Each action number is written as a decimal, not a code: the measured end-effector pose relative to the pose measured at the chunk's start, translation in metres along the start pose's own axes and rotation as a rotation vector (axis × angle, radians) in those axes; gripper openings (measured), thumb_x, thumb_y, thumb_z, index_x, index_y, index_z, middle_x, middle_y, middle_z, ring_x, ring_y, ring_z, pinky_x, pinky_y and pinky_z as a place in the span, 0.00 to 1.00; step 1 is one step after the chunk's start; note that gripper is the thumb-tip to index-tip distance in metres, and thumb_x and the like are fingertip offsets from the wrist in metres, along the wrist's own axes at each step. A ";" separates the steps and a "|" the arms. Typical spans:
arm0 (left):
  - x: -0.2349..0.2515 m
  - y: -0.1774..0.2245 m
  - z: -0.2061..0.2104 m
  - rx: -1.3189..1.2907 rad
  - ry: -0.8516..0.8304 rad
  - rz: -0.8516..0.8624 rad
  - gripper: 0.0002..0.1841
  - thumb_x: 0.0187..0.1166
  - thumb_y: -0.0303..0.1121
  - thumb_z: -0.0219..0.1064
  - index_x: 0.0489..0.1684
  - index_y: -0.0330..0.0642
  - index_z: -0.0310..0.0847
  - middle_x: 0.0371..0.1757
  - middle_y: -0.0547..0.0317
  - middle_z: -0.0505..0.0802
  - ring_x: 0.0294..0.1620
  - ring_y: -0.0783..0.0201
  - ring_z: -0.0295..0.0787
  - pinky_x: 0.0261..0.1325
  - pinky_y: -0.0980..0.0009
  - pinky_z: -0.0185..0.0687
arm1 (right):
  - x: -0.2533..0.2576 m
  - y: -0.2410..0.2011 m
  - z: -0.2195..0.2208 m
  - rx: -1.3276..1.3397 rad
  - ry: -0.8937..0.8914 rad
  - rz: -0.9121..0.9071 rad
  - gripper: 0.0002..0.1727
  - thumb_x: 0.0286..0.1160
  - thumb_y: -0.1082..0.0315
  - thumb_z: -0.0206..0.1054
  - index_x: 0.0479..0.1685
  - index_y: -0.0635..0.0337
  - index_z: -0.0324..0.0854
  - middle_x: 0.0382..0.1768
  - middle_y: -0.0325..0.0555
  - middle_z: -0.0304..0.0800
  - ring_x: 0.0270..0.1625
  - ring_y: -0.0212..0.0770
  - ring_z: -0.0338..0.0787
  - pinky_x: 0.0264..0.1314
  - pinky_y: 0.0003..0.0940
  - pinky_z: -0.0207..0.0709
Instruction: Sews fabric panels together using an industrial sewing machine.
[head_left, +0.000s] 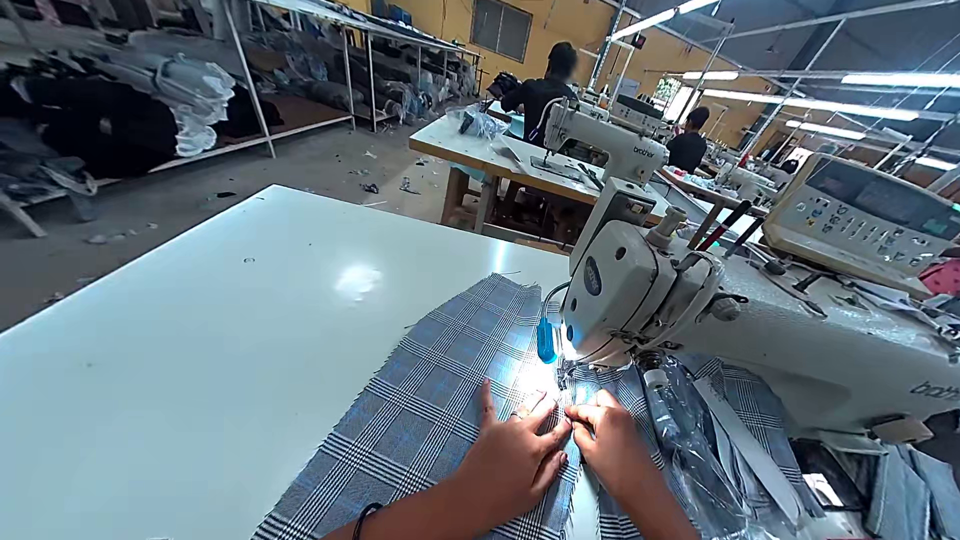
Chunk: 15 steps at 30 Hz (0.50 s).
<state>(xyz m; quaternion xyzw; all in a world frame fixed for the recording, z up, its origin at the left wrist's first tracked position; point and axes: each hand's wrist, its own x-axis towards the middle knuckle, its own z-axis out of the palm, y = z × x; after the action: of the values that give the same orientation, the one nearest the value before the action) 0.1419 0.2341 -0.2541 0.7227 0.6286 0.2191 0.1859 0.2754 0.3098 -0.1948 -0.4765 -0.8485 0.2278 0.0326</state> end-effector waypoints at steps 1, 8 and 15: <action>0.000 -0.001 0.000 0.003 -0.005 0.004 0.24 0.90 0.45 0.50 0.80 0.51 0.78 0.87 0.46 0.73 0.91 0.41 0.60 0.78 0.16 0.19 | 0.000 0.000 0.000 -0.010 -0.010 -0.003 0.17 0.81 0.77 0.58 0.61 0.68 0.88 0.59 0.67 0.83 0.64 0.52 0.84 0.71 0.34 0.74; -0.007 -0.006 0.001 0.031 0.045 0.099 0.23 0.87 0.47 0.54 0.74 0.55 0.85 0.86 0.42 0.75 0.89 0.38 0.63 0.74 0.11 0.24 | 0.000 0.018 0.025 -0.004 0.181 -0.187 0.15 0.74 0.81 0.61 0.50 0.72 0.92 0.54 0.68 0.84 0.58 0.58 0.86 0.65 0.39 0.79; -0.012 0.006 0.000 0.074 -0.003 0.075 0.25 0.85 0.54 0.55 0.74 0.58 0.85 0.87 0.34 0.70 0.90 0.28 0.55 0.70 0.08 0.24 | -0.002 0.024 0.031 -0.042 0.286 -0.365 0.15 0.64 0.87 0.63 0.46 0.74 0.92 0.56 0.64 0.92 0.57 0.63 0.91 0.62 0.47 0.83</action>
<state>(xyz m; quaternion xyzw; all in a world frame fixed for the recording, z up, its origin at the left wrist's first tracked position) 0.1460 0.2208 -0.2520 0.7525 0.6084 0.2013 0.1517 0.2873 0.3081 -0.2326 -0.3430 -0.9120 0.1305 0.1834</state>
